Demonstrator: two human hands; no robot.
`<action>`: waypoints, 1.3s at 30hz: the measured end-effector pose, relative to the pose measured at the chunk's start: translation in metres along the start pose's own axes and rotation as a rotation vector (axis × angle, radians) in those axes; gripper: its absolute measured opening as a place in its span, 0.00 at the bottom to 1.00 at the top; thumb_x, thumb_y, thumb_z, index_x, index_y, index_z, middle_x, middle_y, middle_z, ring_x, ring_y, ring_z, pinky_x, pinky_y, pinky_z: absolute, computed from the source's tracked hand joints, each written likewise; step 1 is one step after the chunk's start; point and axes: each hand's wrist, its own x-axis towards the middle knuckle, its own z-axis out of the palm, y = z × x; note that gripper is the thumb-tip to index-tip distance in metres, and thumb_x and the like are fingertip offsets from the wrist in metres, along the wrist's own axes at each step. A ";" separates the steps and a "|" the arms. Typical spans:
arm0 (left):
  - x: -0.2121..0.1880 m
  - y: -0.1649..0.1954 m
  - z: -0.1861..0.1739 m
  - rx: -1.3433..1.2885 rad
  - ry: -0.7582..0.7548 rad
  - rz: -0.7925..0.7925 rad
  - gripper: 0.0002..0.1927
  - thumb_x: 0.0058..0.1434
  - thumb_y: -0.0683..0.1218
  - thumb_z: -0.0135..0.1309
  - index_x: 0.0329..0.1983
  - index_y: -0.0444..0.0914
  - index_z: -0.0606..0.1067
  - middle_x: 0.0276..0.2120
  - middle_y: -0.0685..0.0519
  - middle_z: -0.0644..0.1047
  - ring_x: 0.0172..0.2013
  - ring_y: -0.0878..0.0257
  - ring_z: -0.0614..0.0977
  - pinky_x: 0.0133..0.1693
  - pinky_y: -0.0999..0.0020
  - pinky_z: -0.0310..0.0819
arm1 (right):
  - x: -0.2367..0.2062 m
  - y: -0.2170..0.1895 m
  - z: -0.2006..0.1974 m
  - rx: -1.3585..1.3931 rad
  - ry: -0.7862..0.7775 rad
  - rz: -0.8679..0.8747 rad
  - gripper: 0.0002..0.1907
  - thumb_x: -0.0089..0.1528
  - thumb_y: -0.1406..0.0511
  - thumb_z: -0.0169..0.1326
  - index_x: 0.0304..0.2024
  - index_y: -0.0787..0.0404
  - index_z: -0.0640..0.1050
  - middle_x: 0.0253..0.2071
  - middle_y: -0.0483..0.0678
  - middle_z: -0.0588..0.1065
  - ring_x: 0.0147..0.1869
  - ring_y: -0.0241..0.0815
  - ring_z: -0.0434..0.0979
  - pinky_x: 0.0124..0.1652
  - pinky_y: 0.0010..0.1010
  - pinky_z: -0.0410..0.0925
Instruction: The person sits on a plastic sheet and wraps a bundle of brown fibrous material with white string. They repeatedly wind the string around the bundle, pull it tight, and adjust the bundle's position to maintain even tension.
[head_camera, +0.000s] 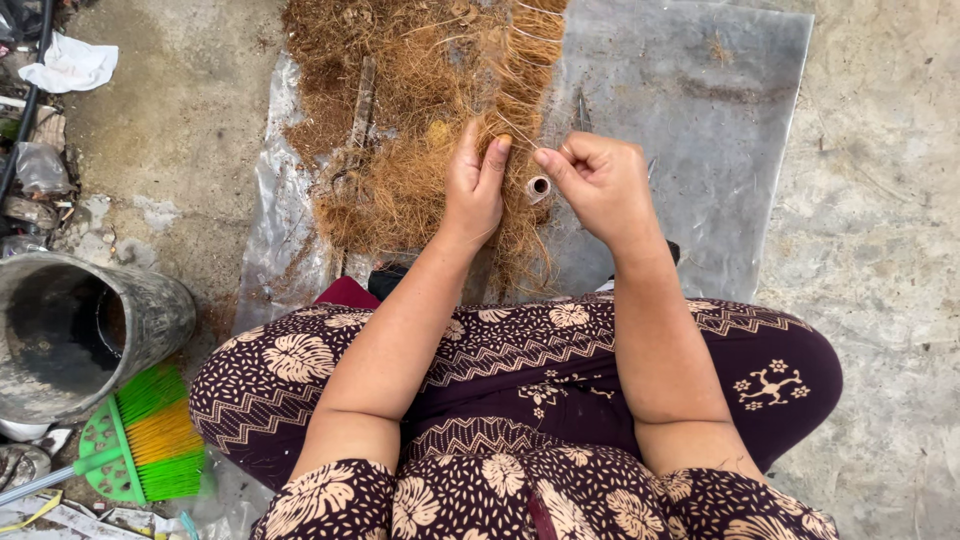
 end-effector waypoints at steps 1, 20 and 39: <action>0.000 -0.003 0.000 0.001 -0.011 0.004 0.20 0.77 0.46 0.48 0.67 0.30 0.67 0.52 0.49 0.78 0.52 0.64 0.78 0.56 0.69 0.73 | 0.000 0.003 0.000 0.074 -0.008 -0.013 0.23 0.66 0.62 0.65 0.23 0.64 0.70 0.19 0.39 0.60 0.27 0.28 0.54 0.25 0.26 0.52; -0.007 0.020 -0.025 -0.647 -0.592 -0.494 0.22 0.79 0.58 0.42 0.55 0.34 0.71 0.31 0.48 0.74 0.28 0.60 0.74 0.30 0.69 0.69 | 0.006 0.002 0.000 0.567 -0.272 0.092 0.19 0.65 0.65 0.69 0.39 0.70 0.71 0.24 0.34 0.59 0.32 0.26 0.56 0.31 0.23 0.57; -0.003 -0.019 -0.006 0.225 -0.186 -0.039 0.23 0.73 0.44 0.54 0.65 0.27 0.65 0.54 0.47 0.77 0.54 0.63 0.78 0.57 0.68 0.74 | 0.006 0.002 0.006 -0.143 0.145 -0.116 0.18 0.62 0.58 0.70 0.38 0.65 0.78 0.19 0.41 0.63 0.23 0.29 0.60 0.24 0.27 0.58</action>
